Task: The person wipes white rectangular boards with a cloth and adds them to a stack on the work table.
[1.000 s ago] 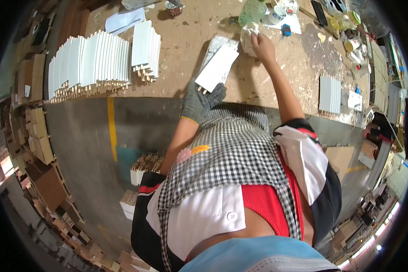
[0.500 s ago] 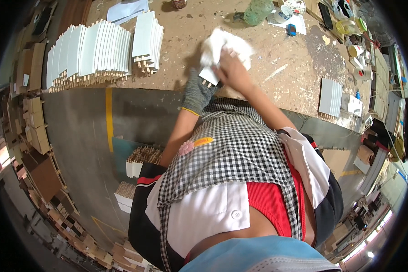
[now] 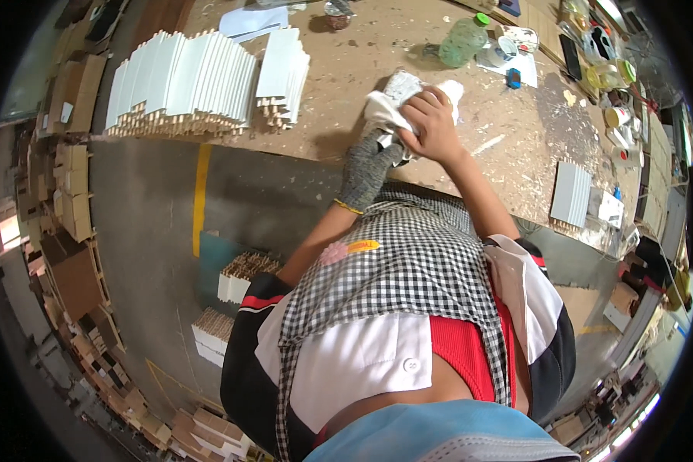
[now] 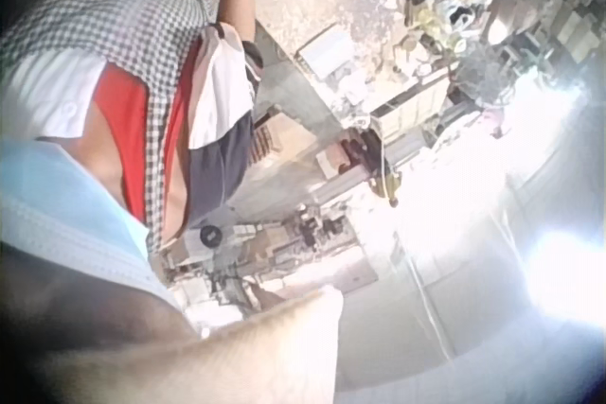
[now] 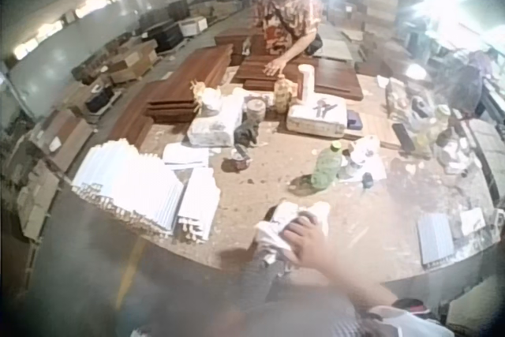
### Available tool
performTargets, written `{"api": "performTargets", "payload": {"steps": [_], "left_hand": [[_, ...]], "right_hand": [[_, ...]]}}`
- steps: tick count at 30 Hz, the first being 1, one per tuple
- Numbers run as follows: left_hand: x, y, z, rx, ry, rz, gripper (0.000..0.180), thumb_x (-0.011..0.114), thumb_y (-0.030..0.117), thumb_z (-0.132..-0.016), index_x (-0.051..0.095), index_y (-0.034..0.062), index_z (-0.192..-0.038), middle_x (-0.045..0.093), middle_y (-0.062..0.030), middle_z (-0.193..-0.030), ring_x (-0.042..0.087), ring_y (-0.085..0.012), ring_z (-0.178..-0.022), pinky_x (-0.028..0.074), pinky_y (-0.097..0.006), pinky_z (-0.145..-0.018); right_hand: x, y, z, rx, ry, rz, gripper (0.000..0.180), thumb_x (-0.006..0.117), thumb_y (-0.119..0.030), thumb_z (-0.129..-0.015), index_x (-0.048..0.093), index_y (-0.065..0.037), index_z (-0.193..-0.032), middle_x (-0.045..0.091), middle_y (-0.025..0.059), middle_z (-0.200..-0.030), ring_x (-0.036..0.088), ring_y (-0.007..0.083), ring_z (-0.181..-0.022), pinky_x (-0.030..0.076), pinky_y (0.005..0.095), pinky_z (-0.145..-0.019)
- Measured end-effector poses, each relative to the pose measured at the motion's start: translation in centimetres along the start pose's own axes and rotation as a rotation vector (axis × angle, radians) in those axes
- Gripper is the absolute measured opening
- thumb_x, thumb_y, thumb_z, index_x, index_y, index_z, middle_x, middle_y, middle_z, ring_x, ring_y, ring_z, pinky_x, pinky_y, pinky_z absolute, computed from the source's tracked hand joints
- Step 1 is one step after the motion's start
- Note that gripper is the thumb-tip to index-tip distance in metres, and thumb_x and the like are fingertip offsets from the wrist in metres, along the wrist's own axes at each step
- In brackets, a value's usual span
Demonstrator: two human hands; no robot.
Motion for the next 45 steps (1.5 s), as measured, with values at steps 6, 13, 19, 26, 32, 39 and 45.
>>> {"api": "performTargets", "payload": {"steps": [6, 13, 19, 26, 32, 39, 45], "left_hand": [[-3.3, 2.7, 2.9, 0.602, -0.309, -0.211, 0.053, 0.072, 0.028, -0.087, 0.054, 0.0029, -0.130, 0.064, -0.0170, -0.117, 0.065, -0.0304, -0.100, 0.052, -0.040, -0.090], [-3.8, -0.9, 3.2, -0.111, -0.824, 0.421, 0.049, 0.059, 0.026, -0.095, 0.052, -0.0002, -0.135, 0.064, -0.0129, -0.121, 0.064, -0.0234, -0.102, 0.053, -0.037, -0.087], [-13.1, 5.2, -1.2, 0.137, -0.163, -0.199, 0.072, 0.065, 0.036, -0.093, 0.036, -0.0015, -0.148, 0.049, -0.0207, -0.141, 0.049, -0.0275, -0.128, 0.038, -0.038, -0.108], [-21.2, -3.6, -12.4, 0.114, 0.582, -1.091, 0.099, 0.059, 0.064, -0.085, 0.028, -0.0055, -0.149, 0.032, -0.0317, -0.151, 0.028, -0.0444, -0.141, 0.022, -0.046, -0.118], [-16.7, -0.1, -13.4, 0.073, 0.601, -1.176, 0.085, 0.063, 0.053, -0.086, 0.036, 0.0012, -0.147, 0.040, -0.0252, -0.148, 0.041, -0.0406, -0.136, 0.038, -0.044, -0.109], [-18.9, -1.7, -14.4, 0.263, 0.617, -1.135, 0.080, 0.068, 0.047, -0.085, 0.042, -0.0013, -0.143, 0.045, -0.0242, -0.144, 0.044, -0.0385, -0.133, 0.035, -0.043, -0.112], [-17.2, 0.2, -14.3, 0.266, 0.573, -1.121, 0.082, 0.070, 0.051, -0.084, 0.043, 0.0010, -0.144, 0.045, -0.0244, -0.144, 0.044, -0.0366, -0.134, 0.036, -0.041, -0.111]], "right_hand": [[-1.5, -4.1, -1.6, -0.135, -0.117, -0.018, 0.021, 0.060, -0.030, -0.076, 0.056, -0.011, -0.070, 0.052, 0.0058, -0.063, 0.055, 0.0240, -0.065, 0.045, 0.0369, -0.067], [-5.0, 0.2, -1.3, -0.078, -0.021, -0.091, 0.026, 0.056, -0.032, -0.080, 0.063, -0.009, -0.070, 0.061, 0.0086, -0.066, 0.058, 0.0233, -0.060, 0.050, 0.0376, -0.060], [-10.0, 11.0, 10.9, 0.905, 0.142, -0.113, 0.036, 0.061, -0.039, -0.092, 0.075, -0.006, -0.097, 0.068, 0.0148, -0.069, 0.066, 0.0275, -0.061, 0.049, 0.0368, -0.059], [-9.1, 11.8, 20.0, 1.078, -0.185, 0.198, 0.049, 0.068, -0.053, -0.082, 0.066, -0.008, -0.102, 0.069, 0.0163, -0.078, 0.067, 0.0377, -0.076, 0.051, 0.0466, -0.066], [-14.1, 17.4, 34.5, 1.436, 0.034, 0.754, 0.054, 0.069, -0.022, -0.078, 0.055, -0.011, -0.129, 0.066, 0.0141, -0.112, 0.065, 0.0338, -0.089, 0.049, 0.0463, -0.077], [-16.2, 21.3, 41.1, 1.514, 0.105, 1.122, 0.050, 0.061, -0.014, -0.081, 0.057, -0.002, -0.129, 0.058, 0.0100, -0.114, 0.056, 0.0270, -0.103, 0.045, 0.0415, -0.081], [-17.3, 21.6, 40.3, 1.609, 0.183, 1.019, 0.034, 0.063, -0.014, -0.078, 0.069, -0.009, -0.111, 0.060, 0.0133, -0.099, 0.061, 0.0321, -0.094, 0.048, 0.0428, -0.075]]}}
Point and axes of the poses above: each hand's wrist, its own z-axis away from the middle knuckle, its own x-axis out of the palm, y = z × x, the point moved 5 cm from there along -z, towards the middle knuckle
